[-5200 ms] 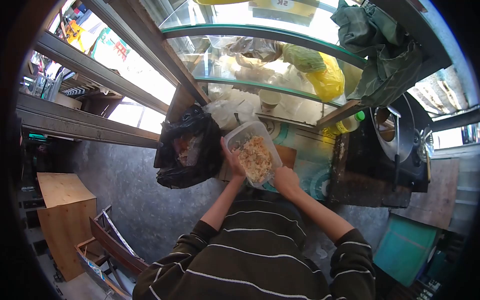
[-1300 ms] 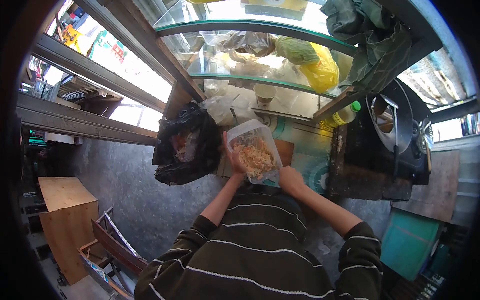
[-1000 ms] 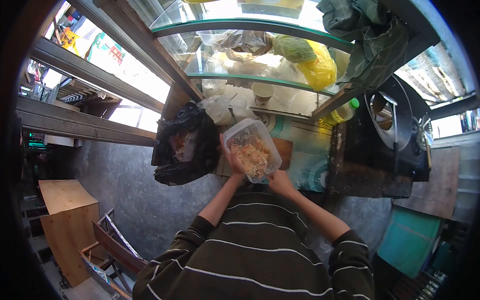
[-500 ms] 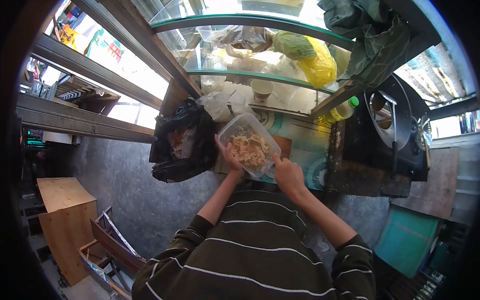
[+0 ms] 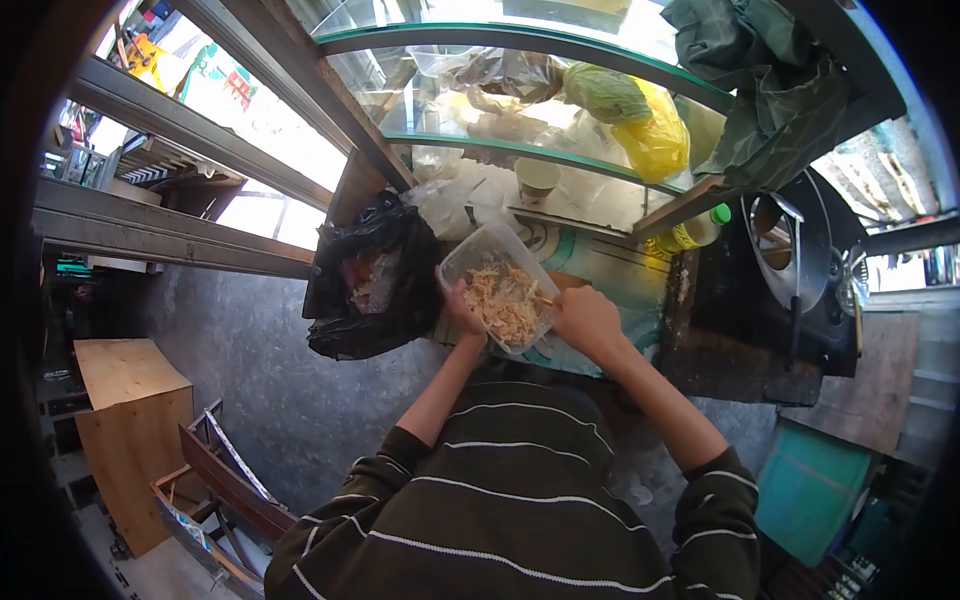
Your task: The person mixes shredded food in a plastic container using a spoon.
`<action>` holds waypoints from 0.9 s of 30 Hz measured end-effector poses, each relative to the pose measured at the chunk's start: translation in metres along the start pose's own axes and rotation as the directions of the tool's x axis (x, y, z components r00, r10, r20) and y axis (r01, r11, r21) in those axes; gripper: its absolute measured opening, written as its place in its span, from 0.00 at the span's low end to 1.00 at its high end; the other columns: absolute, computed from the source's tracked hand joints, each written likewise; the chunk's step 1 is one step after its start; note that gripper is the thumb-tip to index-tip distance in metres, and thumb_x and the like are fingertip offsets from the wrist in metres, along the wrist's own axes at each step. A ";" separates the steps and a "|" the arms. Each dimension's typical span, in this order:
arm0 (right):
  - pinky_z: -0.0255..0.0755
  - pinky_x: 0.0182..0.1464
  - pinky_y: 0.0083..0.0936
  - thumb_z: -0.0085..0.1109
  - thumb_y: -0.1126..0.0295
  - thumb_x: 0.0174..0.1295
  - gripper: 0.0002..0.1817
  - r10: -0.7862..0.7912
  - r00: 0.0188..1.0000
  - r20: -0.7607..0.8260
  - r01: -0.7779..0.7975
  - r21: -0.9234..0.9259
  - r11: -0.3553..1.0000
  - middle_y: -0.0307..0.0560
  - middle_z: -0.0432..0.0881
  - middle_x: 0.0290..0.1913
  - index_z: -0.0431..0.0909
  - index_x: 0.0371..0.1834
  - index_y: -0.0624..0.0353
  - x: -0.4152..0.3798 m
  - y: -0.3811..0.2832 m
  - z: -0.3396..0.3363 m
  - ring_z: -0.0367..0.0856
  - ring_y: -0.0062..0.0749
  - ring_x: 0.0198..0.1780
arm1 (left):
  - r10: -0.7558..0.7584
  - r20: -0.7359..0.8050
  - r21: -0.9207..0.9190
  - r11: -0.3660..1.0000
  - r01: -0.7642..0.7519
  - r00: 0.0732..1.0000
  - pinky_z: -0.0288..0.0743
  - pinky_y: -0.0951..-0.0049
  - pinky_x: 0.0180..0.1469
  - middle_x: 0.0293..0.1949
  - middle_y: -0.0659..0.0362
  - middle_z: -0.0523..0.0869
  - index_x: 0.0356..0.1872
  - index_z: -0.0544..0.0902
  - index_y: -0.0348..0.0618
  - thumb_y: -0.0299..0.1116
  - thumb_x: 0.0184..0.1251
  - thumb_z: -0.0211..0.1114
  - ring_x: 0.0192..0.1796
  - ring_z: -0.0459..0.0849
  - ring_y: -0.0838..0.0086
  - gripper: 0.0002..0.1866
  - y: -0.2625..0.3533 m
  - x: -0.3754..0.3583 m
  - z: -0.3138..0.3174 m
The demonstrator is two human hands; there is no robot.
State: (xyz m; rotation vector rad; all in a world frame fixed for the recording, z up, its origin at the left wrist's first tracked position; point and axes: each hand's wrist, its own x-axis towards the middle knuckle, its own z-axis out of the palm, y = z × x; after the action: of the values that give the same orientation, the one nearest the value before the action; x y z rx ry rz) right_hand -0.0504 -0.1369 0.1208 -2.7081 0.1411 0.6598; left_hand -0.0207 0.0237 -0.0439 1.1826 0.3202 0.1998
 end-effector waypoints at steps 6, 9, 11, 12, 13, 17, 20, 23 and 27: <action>0.75 0.34 0.41 0.52 0.70 0.46 0.09 0.013 0.998 0.069 0.000 -0.190 0.982 0.57 0.80 0.27 0.81 0.26 0.60 -0.003 0.000 0.063 0.81 0.50 0.31 | 0.078 -0.003 0.154 0.985 -0.077 0.997 0.47 0.66 0.65 0.66 0.46 0.52 0.66 0.49 0.36 0.33 0.58 0.46 0.66 0.54 0.62 0.34 -0.009 0.002 0.001; 0.76 0.33 0.38 0.52 0.72 0.46 0.08 -0.002 1.000 -0.010 0.000 -0.173 0.985 0.55 0.81 0.26 0.81 0.24 0.61 0.006 -0.008 0.076 0.82 0.46 0.31 | 0.099 0.004 0.150 0.984 -0.098 0.995 0.46 0.66 0.66 0.66 0.46 0.50 0.66 0.47 0.36 0.32 0.58 0.46 0.67 0.53 0.61 0.34 -0.011 0.002 -0.001; 0.76 0.31 0.35 0.51 0.73 0.48 0.08 -0.031 0.999 0.010 0.033 -0.209 0.977 0.55 0.81 0.27 0.81 0.22 0.60 0.016 -0.010 0.073 0.82 0.45 0.31 | 0.014 -0.057 0.140 0.990 -0.006 0.998 0.46 0.65 0.66 0.66 0.45 0.50 0.66 0.47 0.36 0.32 0.58 0.47 0.67 0.52 0.60 0.35 -0.003 0.001 0.001; 0.76 0.31 0.35 0.51 0.73 0.48 0.08 -0.029 1.000 0.010 0.030 -0.206 0.978 0.55 0.81 0.27 0.81 0.22 0.60 0.014 -0.017 0.056 0.82 0.45 0.31 | 0.012 -0.054 0.143 0.990 -0.005 0.998 0.46 0.65 0.66 0.66 0.45 0.50 0.66 0.47 0.36 0.32 0.58 0.47 0.67 0.52 0.60 0.35 -0.001 0.000 0.004; 0.76 0.31 0.34 0.50 0.73 0.49 0.08 -0.051 0.999 0.000 0.049 -0.218 0.975 0.54 0.81 0.27 0.80 0.24 0.61 0.007 -0.023 0.037 0.82 0.44 0.31 | 0.077 -0.015 0.191 0.979 -0.073 0.997 0.45 0.64 0.66 0.66 0.44 0.50 0.66 0.47 0.36 0.33 0.57 0.48 0.67 0.51 0.59 0.35 0.001 -0.002 0.007; 0.76 0.27 0.29 0.50 0.73 0.51 0.08 -0.080 0.979 -0.187 0.021 -0.297 0.955 0.52 0.80 0.27 0.79 0.29 0.64 -0.005 -0.032 0.013 0.82 0.40 0.29 | 0.088 0.001 0.357 0.931 -0.082 0.996 0.41 0.63 0.67 0.66 0.43 0.49 0.66 0.47 0.35 0.36 0.56 0.51 0.68 0.47 0.56 0.38 0.003 0.002 0.017; 0.75 0.25 0.25 0.51 0.73 0.51 0.08 -0.144 0.957 -0.252 0.029 -0.411 0.911 0.49 0.77 0.28 0.77 0.31 0.66 0.016 -0.015 0.045 0.81 0.37 0.27 | 0.116 0.036 0.452 0.884 -0.119 0.993 0.44 0.62 0.65 0.59 0.41 0.56 0.67 0.48 0.38 0.39 0.54 0.54 0.64 0.54 0.53 0.40 0.018 -0.005 0.031; 0.75 0.23 0.24 0.51 0.74 0.50 0.08 -0.230 0.953 -0.198 0.103 -0.503 0.858 0.48 0.76 0.28 0.77 0.30 0.67 0.023 0.010 0.089 0.81 0.36 0.27 | 0.178 0.090 0.474 0.858 -0.199 0.980 0.48 0.61 0.64 0.54 0.42 0.60 0.67 0.48 0.41 0.42 0.52 0.55 0.60 0.59 0.52 0.41 0.025 -0.009 0.038; 0.76 0.24 0.24 0.52 0.75 0.49 0.08 -0.256 0.962 -0.098 0.166 -0.534 0.829 0.50 0.78 0.29 0.77 0.29 0.68 0.001 0.020 0.098 0.81 0.35 0.28 | 0.223 0.128 0.405 0.878 -0.256 0.967 0.52 0.61 0.62 0.53 0.43 0.61 0.67 0.49 0.41 0.44 0.50 0.56 0.58 0.63 0.52 0.43 0.027 -0.015 0.038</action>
State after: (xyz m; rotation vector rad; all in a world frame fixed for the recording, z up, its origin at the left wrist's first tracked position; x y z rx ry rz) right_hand -0.0947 -0.1202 0.0328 -3.2336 -0.3521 0.4508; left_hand -0.0211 -0.0039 -0.0036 1.6564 0.1481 0.3110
